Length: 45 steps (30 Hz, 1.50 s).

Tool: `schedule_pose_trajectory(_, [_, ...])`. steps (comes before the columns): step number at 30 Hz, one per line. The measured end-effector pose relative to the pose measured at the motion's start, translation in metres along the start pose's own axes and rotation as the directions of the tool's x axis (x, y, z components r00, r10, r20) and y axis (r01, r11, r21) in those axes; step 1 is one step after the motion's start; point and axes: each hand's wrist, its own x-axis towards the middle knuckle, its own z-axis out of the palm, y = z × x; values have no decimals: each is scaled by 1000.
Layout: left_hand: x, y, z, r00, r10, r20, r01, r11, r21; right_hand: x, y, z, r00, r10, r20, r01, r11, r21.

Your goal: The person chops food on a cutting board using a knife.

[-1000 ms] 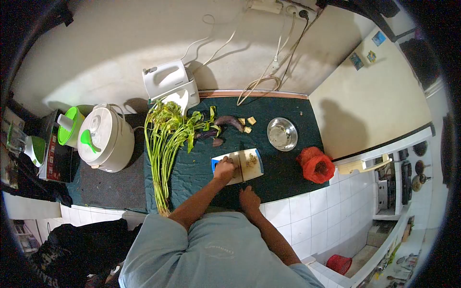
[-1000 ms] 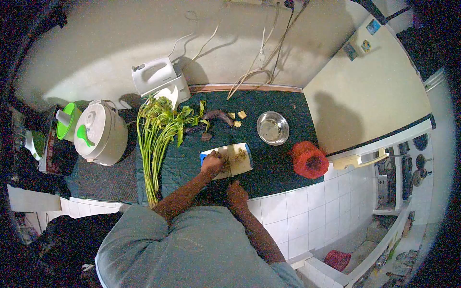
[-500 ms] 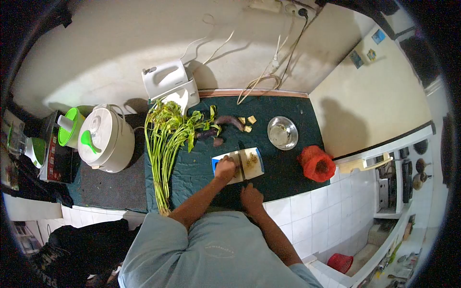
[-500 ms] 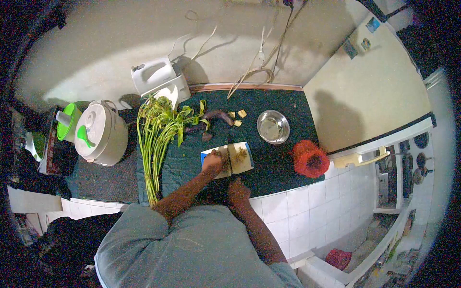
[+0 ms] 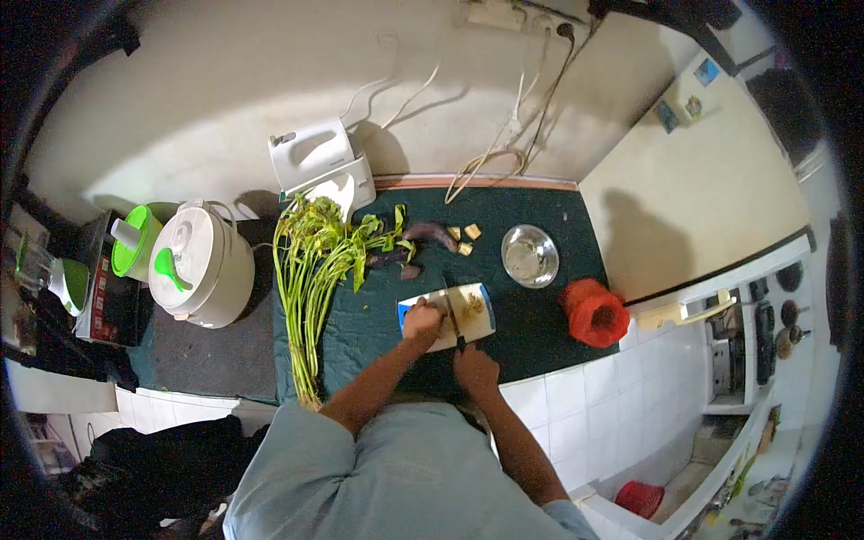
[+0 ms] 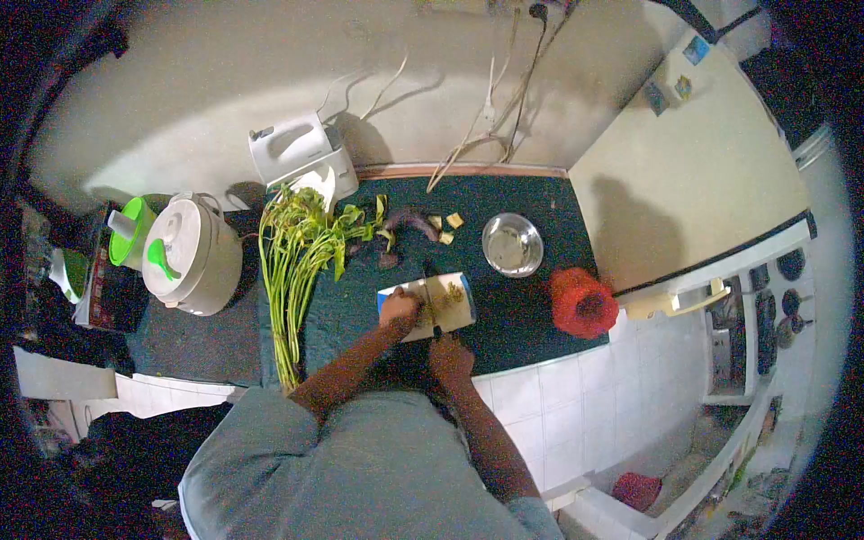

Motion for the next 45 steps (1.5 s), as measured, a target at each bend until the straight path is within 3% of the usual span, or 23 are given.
schedule_pose_trajectory(4, [-3, -8, 11, 995, -33, -94, 28, 998, -58, -5, -3, 16, 998, 44, 38, -44, 999, 2])
schedule_pose_trajectory(6, [-1, -13, 18, 997, 60, -56, -57, 996, 65, -8, -4, 25, 995, 96, -34, -94, 994, 63])
schedule_pose_trajectory(10, [-11, -12, 11, 972, 147, -183, -157, 987, -42, -3, -5, 7, 996, 78, -30, -79, 997, -21])
schedule_pose_trajectory(14, [-13, -12, 13, 970, 175, -167, -178, 984, -5, -2, 4, 29, 998, 67, -19, -67, 998, 5])
schedule_pose_trajectory(24, [-8, -13, 15, 994, 59, -89, -61, 998, -24, -6, -2, -4, 999, 30, 26, -30, 999, -11])
schedule_pose_trajectory(28, [-4, -12, 20, 993, -34, -111, 35, 999, 10, -7, 3, 34, 997, 81, -15, -81, 996, 34])
schedule_pose_trajectory(31, [-6, -5, 3, 998, -47, -38, 46, 999, -22, -2, 9, 27, 998, 49, -30, -49, 999, 16])
schedule_pose_trajectory(33, [-7, -1, -3, 996, -79, -45, 78, 996, -36, -6, 7, 12, 993, -66, -93, 61, 997, -51])
schedule_pose_trajectory(38, [-4, -4, -4, 996, -72, -58, 69, 997, -38, -1, 9, 47, 998, 30, -49, -29, 999, 21])
schedule_pose_trajectory(40, [-2, -5, -9, 993, -95, 67, 98, 995, -34, -2, 8, 50, 997, 76, -32, -74, 996, 51])
schedule_pose_trajectory(45, [-3, -2, -10, 988, -128, 91, 131, 991, -28, -4, 8, 21, 998, -42, -49, 41, 999, -19])
